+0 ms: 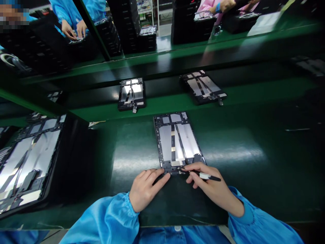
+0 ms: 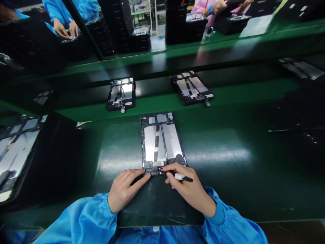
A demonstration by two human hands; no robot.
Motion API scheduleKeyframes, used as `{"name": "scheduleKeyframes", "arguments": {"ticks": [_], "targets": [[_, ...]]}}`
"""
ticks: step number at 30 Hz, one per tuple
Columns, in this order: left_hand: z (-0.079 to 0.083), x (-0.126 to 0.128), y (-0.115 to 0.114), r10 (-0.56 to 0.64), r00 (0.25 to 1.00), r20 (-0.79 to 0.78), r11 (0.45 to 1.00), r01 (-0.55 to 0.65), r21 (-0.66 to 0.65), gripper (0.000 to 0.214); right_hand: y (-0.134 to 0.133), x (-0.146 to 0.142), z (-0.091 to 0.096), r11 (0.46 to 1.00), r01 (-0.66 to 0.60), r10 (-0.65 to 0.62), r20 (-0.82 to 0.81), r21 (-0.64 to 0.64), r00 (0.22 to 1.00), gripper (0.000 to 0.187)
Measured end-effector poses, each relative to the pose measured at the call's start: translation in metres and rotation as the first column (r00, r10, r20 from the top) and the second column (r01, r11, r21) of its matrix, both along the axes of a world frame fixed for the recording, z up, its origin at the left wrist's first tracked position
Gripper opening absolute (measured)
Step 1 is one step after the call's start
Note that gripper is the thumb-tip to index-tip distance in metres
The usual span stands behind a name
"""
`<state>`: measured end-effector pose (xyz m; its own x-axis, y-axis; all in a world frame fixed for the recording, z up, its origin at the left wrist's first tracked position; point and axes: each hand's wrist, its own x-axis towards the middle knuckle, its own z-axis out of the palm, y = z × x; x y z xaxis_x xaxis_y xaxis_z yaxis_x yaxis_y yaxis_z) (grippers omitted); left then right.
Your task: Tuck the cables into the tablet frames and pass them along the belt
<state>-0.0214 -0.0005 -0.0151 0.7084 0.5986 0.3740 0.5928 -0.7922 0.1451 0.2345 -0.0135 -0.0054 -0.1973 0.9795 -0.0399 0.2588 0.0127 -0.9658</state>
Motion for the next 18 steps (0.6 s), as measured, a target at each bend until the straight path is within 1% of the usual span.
{"name": "scheduleKeyframes", "arguments": {"ticks": [2,5,7,10,12,13,15,16,18], "targets": [[0.001,-0.002,0.001,-0.018,0.999,0.033,1.0,0.018,0.006,0.03,-0.001,-0.004,0.002,0.997,-0.073,0.074,-0.038,0.019,0.997,0.019],[0.001,-0.002,0.002,-0.015,0.998,0.063,1.0,0.015,0.002,0.028,0.0,-0.01,0.008,0.981,-0.164,0.166,-0.014,0.102,0.986,0.017],[0.001,-0.002,0.002,-0.01,0.998,0.069,1.0,0.01,-0.003,0.028,0.002,-0.012,0.013,0.971,-0.2,0.199,0.02,0.132,0.98,0.017],[-0.001,-0.002,0.004,-0.01,0.997,0.074,1.0,0.01,-0.002,0.028,0.003,-0.014,0.016,0.965,-0.229,0.226,0.037,0.124,0.973,0.017],[-0.001,-0.002,0.004,-0.007,0.997,0.078,1.0,0.007,-0.003,0.027,0.003,-0.013,0.015,0.971,-0.226,0.226,0.005,0.075,0.974,0.016],[-0.001,-0.003,0.003,-0.005,0.997,0.076,1.0,0.006,-0.003,0.027,0.002,-0.012,0.013,0.977,-0.209,0.21,-0.024,0.029,0.977,0.017],[0.0,-0.002,-0.001,-0.014,0.997,0.075,1.0,0.015,-0.014,0.028,-0.001,-0.008,0.008,0.985,-0.146,0.139,-0.084,-0.087,0.987,0.019],[0.001,0.0,-0.004,-0.035,0.997,0.074,0.999,0.037,-0.027,0.029,-0.004,-0.006,0.006,0.984,-0.108,0.094,-0.104,-0.14,0.99,0.02],[0.003,0.004,-0.011,-0.122,0.991,0.062,0.99,0.125,-0.059,0.031,-0.009,0.001,0.001,0.977,-0.061,0.039,-0.106,-0.205,0.994,0.023]]}}
